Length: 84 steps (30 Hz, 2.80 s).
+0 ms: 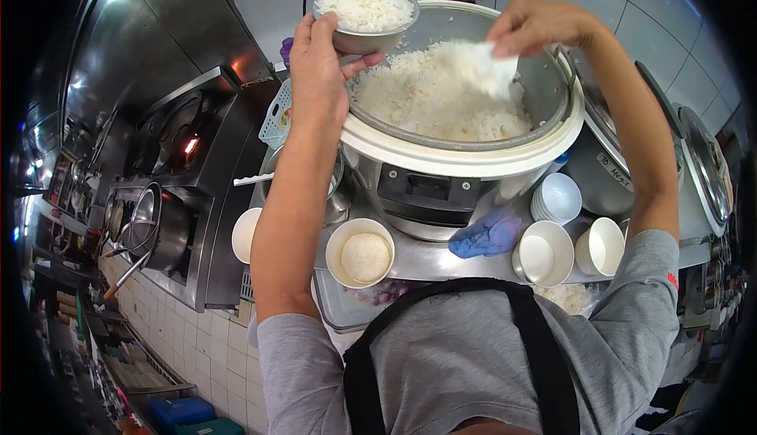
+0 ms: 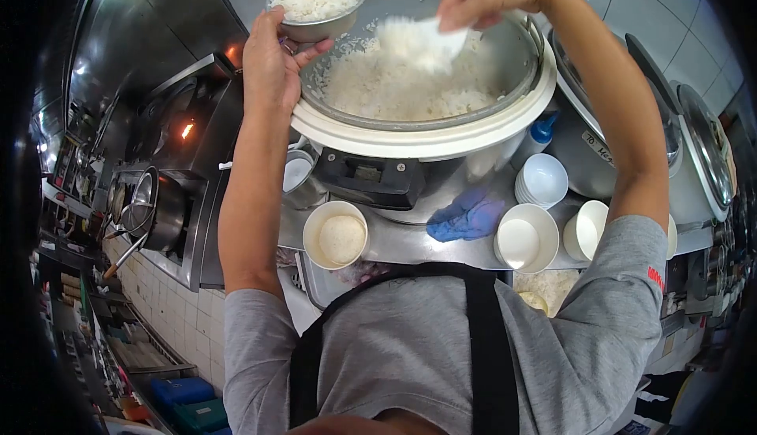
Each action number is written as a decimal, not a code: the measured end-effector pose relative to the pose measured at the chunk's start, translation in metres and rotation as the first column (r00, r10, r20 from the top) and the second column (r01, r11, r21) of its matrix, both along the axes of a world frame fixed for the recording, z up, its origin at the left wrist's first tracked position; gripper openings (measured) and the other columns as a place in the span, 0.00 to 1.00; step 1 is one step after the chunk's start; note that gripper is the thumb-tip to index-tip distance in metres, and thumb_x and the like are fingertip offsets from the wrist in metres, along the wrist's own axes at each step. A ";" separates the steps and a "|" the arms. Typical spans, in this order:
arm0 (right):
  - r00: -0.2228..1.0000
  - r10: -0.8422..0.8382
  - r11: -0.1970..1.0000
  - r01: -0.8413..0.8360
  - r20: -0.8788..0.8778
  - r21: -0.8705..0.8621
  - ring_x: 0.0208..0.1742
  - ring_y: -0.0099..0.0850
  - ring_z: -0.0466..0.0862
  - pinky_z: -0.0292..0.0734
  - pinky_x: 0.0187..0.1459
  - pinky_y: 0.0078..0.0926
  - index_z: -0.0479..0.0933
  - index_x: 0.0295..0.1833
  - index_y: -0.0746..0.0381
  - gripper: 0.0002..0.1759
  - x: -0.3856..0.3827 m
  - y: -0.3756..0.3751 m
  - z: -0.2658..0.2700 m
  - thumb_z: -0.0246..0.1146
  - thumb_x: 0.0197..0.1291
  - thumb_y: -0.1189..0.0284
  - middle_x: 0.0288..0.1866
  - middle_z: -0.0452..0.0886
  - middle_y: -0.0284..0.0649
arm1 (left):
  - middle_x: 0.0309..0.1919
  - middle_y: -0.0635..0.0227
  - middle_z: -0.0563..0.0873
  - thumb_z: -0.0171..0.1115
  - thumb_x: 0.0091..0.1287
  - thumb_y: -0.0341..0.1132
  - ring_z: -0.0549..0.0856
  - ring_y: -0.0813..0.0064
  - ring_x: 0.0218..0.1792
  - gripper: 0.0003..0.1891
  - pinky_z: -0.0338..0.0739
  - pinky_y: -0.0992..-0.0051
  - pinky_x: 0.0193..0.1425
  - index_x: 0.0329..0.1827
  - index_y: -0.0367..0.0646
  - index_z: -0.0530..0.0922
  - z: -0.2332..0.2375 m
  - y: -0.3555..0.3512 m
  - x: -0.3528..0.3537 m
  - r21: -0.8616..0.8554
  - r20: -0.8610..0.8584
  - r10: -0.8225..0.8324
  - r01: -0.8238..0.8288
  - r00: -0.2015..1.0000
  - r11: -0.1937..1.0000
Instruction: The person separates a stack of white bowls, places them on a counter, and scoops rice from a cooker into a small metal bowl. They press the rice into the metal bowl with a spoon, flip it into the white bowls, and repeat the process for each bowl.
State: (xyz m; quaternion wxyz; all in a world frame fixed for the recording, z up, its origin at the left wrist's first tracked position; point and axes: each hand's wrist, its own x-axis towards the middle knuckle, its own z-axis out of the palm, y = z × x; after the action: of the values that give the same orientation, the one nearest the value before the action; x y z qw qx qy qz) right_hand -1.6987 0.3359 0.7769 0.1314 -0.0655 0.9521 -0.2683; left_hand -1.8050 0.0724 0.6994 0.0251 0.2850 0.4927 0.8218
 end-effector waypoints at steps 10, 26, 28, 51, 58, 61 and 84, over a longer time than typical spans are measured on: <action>0.639 0.031 0.836 0.404 -0.768 0.371 0.25 0.36 0.80 0.78 0.33 0.32 0.74 0.58 0.64 0.20 -0.012 -0.083 -0.027 0.55 0.64 0.66 0.34 0.81 0.49 | 0.45 0.53 0.79 0.50 0.67 0.38 0.85 0.62 0.41 0.22 0.86 0.70 0.31 0.58 0.31 0.65 0.002 0.001 0.006 -0.098 -0.018 -0.011 0.009 1.000 0.995; 0.551 0.064 0.879 0.364 -0.832 0.309 0.49 0.47 0.81 0.74 0.51 0.38 0.71 0.62 0.60 0.21 0.090 -0.104 0.002 0.54 0.62 0.73 0.48 0.80 0.55 | 0.40 0.55 0.81 0.50 0.67 0.39 0.85 0.67 0.37 0.19 0.87 0.68 0.31 0.49 0.30 0.73 -0.002 -0.003 0.014 -0.015 -0.134 -0.286 0.286 0.949 0.958; 0.509 -0.266 0.853 0.520 -0.819 0.047 0.50 0.49 0.79 0.73 0.51 0.40 0.70 0.62 0.61 0.21 0.126 -0.125 0.009 0.53 0.64 0.73 0.50 0.79 0.55 | 0.39 0.57 0.81 0.50 0.68 0.41 0.84 0.67 0.36 0.17 0.87 0.66 0.33 0.46 0.32 0.74 0.000 -0.006 0.023 0.054 -0.162 -0.329 0.341 0.930 0.938; 0.718 -0.680 0.726 0.629 -0.150 -0.279 0.28 0.19 0.72 0.72 0.32 0.20 0.66 0.68 0.60 0.28 0.302 -0.154 -0.283 0.59 0.61 0.75 0.36 0.78 0.37 | 0.53 0.58 0.78 0.44 0.73 0.39 0.83 0.67 0.46 0.18 0.84 0.67 0.41 0.59 0.38 0.67 -0.310 -0.089 0.240 -0.192 0.668 -0.266 0.506 0.695 0.841; 0.837 -0.376 0.912 0.410 -0.397 0.001 0.40 0.42 0.83 0.78 0.37 0.35 0.67 0.67 0.54 0.27 0.240 -0.144 -0.340 0.56 0.59 0.75 0.43 0.81 0.51 | 0.51 0.63 0.80 0.47 0.74 0.39 0.82 0.71 0.46 0.17 0.81 0.71 0.45 0.62 0.42 0.69 -0.321 -0.085 0.240 -0.304 0.687 -0.139 0.456 0.713 0.836; 0.892 -0.267 0.905 0.362 -0.364 0.223 0.44 0.45 0.82 0.79 0.38 0.40 0.69 0.66 0.51 0.28 0.219 -0.162 -0.327 0.56 0.58 0.76 0.43 0.80 0.51 | 0.49 0.64 0.80 0.48 0.73 0.38 0.83 0.71 0.45 0.17 0.81 0.71 0.45 0.62 0.42 0.69 -0.319 -0.083 0.241 -0.259 0.745 -0.133 0.468 0.654 0.845; 0.928 -0.359 0.903 0.373 -0.103 0.213 0.38 0.48 0.83 0.77 0.40 0.44 0.75 0.60 0.42 0.18 0.216 -0.176 -0.323 0.54 0.65 0.60 0.36 0.83 0.51 | 0.35 0.64 0.78 0.56 0.64 0.22 0.82 0.73 0.33 0.35 0.84 0.72 0.39 0.73 0.36 0.51 -0.306 -0.075 0.244 -0.106 0.768 -0.138 0.335 0.626 0.936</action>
State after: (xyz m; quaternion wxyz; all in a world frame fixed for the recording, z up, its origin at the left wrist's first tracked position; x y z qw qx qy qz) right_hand -1.4831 0.1596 0.4538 0.0560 0.1216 0.9755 -0.1745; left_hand -1.5613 -0.0022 0.3931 0.3683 -0.0217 0.4909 0.7892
